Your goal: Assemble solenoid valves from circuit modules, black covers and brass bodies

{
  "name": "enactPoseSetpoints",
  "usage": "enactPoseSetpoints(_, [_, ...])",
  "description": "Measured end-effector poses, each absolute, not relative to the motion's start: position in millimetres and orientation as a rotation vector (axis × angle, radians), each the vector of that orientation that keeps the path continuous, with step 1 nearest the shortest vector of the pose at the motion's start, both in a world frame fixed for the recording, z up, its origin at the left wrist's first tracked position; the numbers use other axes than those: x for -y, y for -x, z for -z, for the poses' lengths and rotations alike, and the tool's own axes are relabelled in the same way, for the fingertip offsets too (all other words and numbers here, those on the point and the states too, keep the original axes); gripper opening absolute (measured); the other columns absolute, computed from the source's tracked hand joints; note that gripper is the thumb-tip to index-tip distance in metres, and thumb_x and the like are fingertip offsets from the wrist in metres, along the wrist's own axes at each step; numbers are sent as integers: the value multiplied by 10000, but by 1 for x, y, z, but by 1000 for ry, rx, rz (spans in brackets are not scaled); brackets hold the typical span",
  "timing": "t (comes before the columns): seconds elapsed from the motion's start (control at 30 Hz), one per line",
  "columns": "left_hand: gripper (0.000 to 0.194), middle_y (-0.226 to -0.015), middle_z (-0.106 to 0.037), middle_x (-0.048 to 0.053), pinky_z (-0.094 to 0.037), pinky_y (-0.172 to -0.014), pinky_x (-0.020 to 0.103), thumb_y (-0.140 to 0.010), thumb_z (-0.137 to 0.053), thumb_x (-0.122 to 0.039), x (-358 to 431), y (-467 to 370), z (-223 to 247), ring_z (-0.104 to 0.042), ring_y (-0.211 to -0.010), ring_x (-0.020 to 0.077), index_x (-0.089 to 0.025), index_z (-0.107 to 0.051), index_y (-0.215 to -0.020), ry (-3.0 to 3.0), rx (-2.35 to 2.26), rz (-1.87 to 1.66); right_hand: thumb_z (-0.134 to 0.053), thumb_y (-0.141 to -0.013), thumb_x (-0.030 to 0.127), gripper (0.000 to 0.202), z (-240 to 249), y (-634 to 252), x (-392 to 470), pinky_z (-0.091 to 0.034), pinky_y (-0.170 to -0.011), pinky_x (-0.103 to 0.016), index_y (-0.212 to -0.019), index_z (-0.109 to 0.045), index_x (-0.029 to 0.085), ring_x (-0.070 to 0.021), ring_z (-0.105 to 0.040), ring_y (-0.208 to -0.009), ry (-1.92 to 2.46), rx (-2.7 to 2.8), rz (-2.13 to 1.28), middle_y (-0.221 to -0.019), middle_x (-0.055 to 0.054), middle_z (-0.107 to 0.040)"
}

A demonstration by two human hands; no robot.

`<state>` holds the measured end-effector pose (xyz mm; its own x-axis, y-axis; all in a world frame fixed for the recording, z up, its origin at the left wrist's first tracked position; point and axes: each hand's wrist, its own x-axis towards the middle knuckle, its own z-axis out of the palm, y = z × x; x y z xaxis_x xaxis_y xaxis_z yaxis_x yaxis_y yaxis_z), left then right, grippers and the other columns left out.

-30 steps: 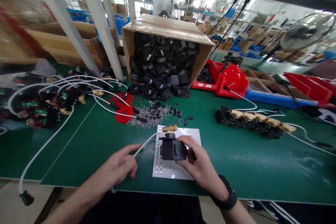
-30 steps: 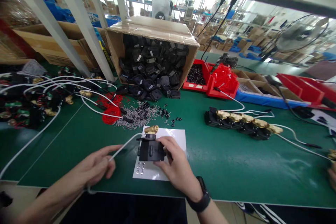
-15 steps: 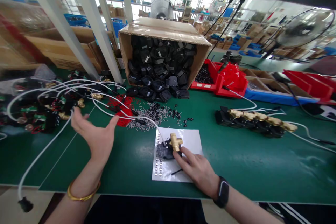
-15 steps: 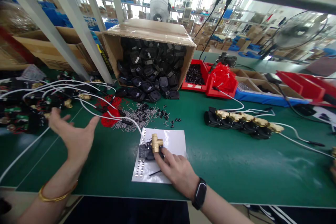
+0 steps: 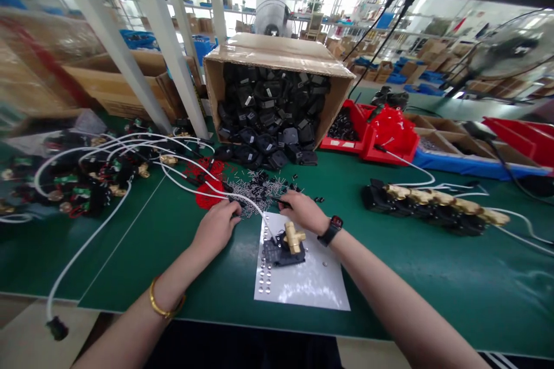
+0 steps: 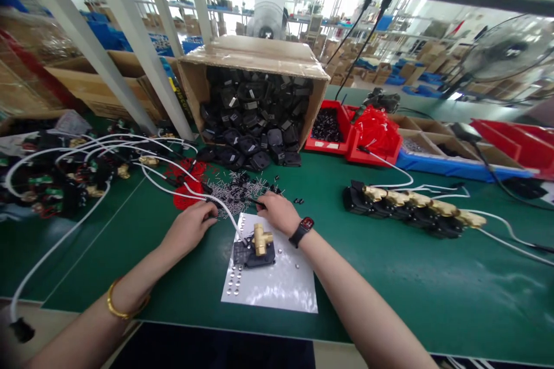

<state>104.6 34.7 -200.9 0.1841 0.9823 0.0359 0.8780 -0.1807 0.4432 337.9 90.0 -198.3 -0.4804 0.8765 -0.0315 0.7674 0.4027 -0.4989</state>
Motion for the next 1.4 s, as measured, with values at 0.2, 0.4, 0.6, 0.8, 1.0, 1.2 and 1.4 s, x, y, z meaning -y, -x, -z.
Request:
enactPoseSetpoints(0.2, [95,-829,-556,65,-405,-693,321,-805,-476,-99,-47,-108,200,-540,-790,220,-174,-513,-759,-2257,-1669,-346,-466,-871,146,68,189,-357,-67,-408,-669,-253,-865,-533,157,-155,-538,-752,1526,2184,-708,-847,-47,-564])
enactPoseSetpoints(0.4, [113,-812,-549,75,-412,-701,354,-808,-446,-139,-53,-107,208,-532,-776,238,-181,-510,-726,-2274,-1645,-339,-373,-907,268,179,193,-373,-24,-307,-392,-177,-948,-509,158,-74,-365,-416,1369,1769,-1377,-608,54,-429])
enactPoseSetpoints(0.6, [146,-773,-544,80,-420,-689,377,-838,-366,-182,-37,-106,201,-535,-739,245,-193,-472,-738,-2226,-1700,-503,-501,-775,113,125,202,-372,-19,-410,-535,-201,-880,-553,155,-110,-512,-617,1408,1829,-1085,-797,-11,-581])
enactPoseSetpoints(0.8, [163,-760,-622,31,-477,-646,290,-755,-561,-317,-13,-123,195,-601,-696,181,-174,-566,-833,-1421,-1446,-842,-496,-790,62,176,201,-373,-12,-458,-680,-267,-827,-633,168,-162,-598,-730,1405,1907,-874,-810,-43,-667])
enactPoseSetpoints(1.0, [167,-625,-617,4,-452,-566,245,-657,-660,-288,-9,-149,197,-563,-569,137,-148,-621,-739,-1099,-1297,-847,-459,-791,18,268,210,-374,-1,-500,-782,-284,-880,-657,175,-170,-647,-864,1343,1966,-783,-918,-48,-703])
enactPoseSetpoints(1.2, [224,-611,-598,-2,-420,-536,207,-684,-664,-326,-14,-160,202,-521,-544,99,-148,-530,-660,-885,-1170,-1016,-446,-914,153,217,196,-387,-20,-502,-791,-264,-998,-645,173,-171,-645,-910,1616,2137,-565,-974,-54,-693])
enactPoseSetpoints(1.4, [298,-472,-447,-79,-184,-356,156,-728,-632,-417,-11,-160,203,-313,-352,42,-161,-479,-717,-820,-1167,-938,-572,-868,205,102,191,-378,-66,-463,-670,-236,-960,-615,207,-172,-633,-820,1819,2395,-340,-1025,-40,-599])
